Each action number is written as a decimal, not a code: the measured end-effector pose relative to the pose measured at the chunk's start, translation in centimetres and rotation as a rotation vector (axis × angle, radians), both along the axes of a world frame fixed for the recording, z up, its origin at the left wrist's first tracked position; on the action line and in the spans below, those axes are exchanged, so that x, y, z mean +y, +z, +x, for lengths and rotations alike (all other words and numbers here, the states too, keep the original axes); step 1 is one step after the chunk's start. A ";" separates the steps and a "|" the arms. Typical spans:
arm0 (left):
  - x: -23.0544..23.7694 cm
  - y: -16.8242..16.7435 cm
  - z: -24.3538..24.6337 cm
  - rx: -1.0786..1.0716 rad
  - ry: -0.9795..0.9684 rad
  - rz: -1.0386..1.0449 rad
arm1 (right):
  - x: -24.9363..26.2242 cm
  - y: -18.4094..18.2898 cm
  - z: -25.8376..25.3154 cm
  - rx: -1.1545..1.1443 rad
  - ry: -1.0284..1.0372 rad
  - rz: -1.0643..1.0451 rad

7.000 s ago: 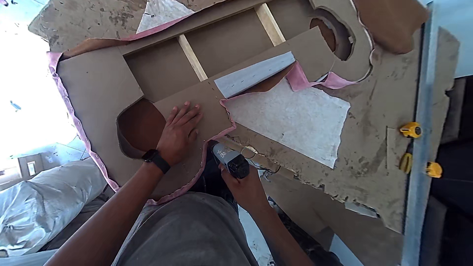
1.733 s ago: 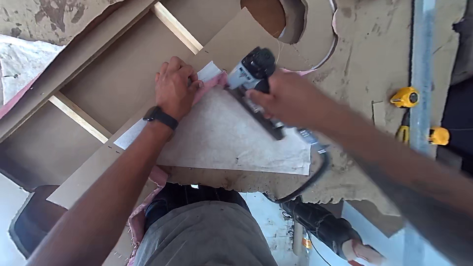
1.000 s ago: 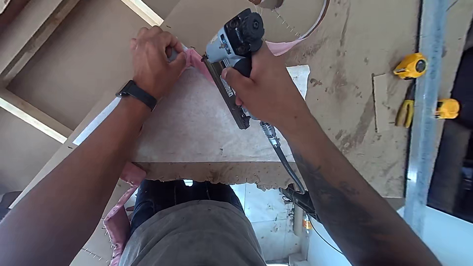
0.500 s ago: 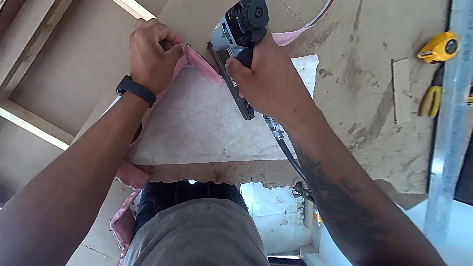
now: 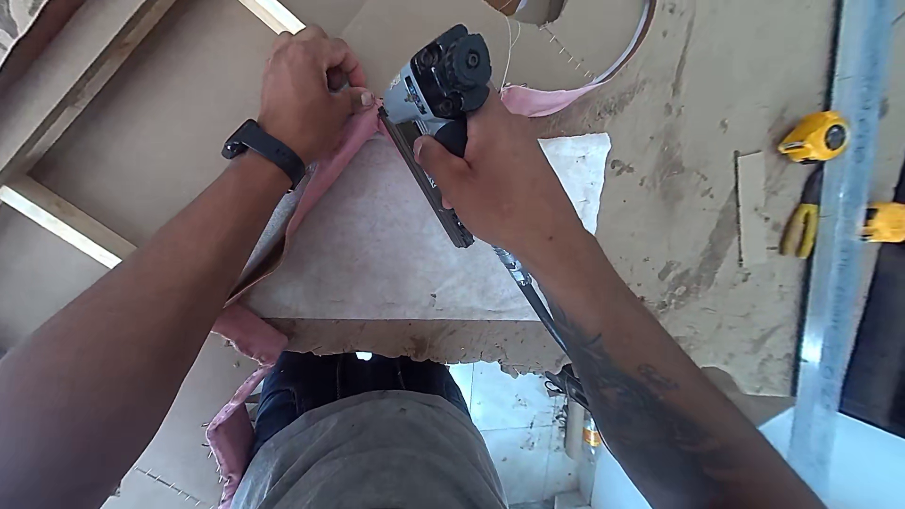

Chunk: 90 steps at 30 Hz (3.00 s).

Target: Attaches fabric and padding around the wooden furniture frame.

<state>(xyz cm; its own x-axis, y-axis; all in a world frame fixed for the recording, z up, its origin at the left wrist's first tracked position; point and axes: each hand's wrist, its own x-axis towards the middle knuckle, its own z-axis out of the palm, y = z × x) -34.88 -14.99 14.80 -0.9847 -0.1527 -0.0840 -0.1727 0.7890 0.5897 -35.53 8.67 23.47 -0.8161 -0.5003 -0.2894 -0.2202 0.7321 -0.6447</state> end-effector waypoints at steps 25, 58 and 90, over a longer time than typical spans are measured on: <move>-1.0 0.0 -0.8 -0.015 -0.024 0.024 | -4.2 1.1 1.7 0.070 0.136 0.213; -3.4 2.4 13.1 -0.228 0.271 0.036 | -3.6 0.7 5.2 -0.035 0.183 0.079; -4.5 2.2 12.9 -0.245 0.168 0.072 | -5.5 0.8 9.4 -0.010 0.235 0.134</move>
